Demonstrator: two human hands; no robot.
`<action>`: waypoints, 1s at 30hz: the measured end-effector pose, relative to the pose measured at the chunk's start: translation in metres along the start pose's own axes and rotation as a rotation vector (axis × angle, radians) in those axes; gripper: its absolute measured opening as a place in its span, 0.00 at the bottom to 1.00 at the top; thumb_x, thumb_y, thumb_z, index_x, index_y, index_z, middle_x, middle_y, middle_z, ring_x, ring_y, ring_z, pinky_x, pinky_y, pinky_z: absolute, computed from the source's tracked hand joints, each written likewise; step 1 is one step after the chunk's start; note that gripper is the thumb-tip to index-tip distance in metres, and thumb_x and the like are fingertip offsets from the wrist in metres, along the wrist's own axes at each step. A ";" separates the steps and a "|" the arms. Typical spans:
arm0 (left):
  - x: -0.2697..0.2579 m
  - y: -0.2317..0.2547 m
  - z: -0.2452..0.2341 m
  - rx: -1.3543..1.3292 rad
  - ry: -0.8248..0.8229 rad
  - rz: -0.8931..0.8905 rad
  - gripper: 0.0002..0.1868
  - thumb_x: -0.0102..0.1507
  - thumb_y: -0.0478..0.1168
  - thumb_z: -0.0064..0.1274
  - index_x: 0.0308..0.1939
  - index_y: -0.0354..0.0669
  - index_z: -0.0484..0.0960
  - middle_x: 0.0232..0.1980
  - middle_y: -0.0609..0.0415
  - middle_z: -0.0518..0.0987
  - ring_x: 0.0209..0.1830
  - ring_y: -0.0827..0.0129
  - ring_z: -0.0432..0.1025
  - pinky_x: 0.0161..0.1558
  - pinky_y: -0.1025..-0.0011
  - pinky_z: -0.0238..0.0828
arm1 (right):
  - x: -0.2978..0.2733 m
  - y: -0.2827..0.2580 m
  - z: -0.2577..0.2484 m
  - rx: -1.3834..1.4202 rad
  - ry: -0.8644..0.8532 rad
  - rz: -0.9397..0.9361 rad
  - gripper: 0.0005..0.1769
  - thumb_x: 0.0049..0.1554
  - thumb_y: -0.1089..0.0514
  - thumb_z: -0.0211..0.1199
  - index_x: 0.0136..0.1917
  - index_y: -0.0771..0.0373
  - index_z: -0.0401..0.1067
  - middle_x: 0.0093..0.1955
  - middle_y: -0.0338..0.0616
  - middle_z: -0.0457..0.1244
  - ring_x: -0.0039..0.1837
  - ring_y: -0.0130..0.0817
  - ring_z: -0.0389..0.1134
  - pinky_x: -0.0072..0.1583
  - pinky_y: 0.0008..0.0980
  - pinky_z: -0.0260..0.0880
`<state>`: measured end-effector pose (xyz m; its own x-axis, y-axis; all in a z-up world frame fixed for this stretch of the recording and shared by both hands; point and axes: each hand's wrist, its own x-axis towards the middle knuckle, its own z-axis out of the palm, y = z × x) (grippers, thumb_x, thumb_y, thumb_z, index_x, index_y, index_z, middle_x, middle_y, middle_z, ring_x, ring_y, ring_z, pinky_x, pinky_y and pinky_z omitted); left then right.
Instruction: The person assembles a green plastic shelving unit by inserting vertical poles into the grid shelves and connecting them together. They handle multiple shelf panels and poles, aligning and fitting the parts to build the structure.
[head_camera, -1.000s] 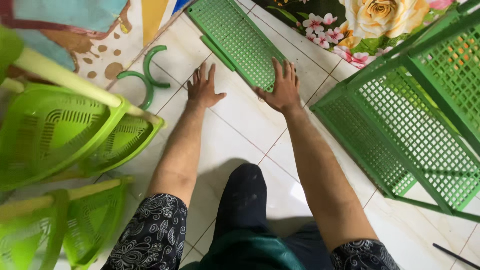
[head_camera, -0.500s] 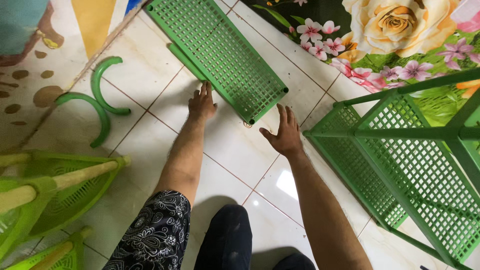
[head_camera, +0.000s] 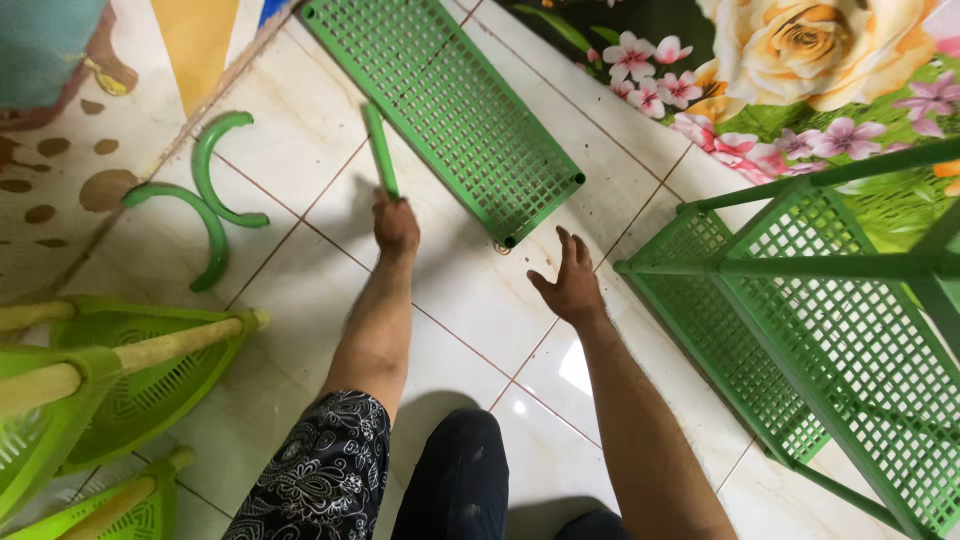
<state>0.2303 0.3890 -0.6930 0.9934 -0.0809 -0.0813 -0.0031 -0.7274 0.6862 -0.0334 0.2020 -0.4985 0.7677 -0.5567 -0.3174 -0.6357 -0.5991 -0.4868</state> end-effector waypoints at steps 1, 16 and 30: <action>0.000 -0.011 -0.001 0.097 -0.084 -0.015 0.29 0.70 0.40 0.55 0.68 0.25 0.64 0.56 0.30 0.74 0.53 0.39 0.75 0.54 0.53 0.75 | -0.003 0.001 -0.001 0.012 0.013 -0.019 0.55 0.52 0.42 0.72 0.82 0.51 0.44 0.81 0.62 0.44 0.78 0.61 0.51 0.71 0.54 0.61; -0.010 0.172 -0.132 -0.434 -0.290 0.385 0.15 0.58 0.35 0.66 0.46 0.37 0.80 0.44 0.46 0.82 0.40 0.61 0.77 0.41 0.63 0.75 | -0.057 -0.020 -0.123 0.106 0.305 -0.208 0.54 0.50 0.46 0.75 0.81 0.55 0.47 0.78 0.61 0.49 0.77 0.61 0.52 0.72 0.51 0.60; -0.281 0.593 -0.308 -0.945 -0.095 1.564 0.13 0.71 0.38 0.68 0.50 0.35 0.79 0.44 0.47 0.82 0.41 0.58 0.80 0.44 0.60 0.76 | -0.285 -0.026 -0.451 0.347 1.138 -0.647 0.20 0.71 0.52 0.67 0.69 0.63 0.67 0.60 0.47 0.73 0.62 0.38 0.77 0.63 0.38 0.78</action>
<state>-0.0158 0.1902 -0.0411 0.1336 -0.2885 0.9481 -0.7226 0.6264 0.2924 -0.2719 0.1169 -0.0286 0.3199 -0.4978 0.8062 -0.0066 -0.8520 -0.5235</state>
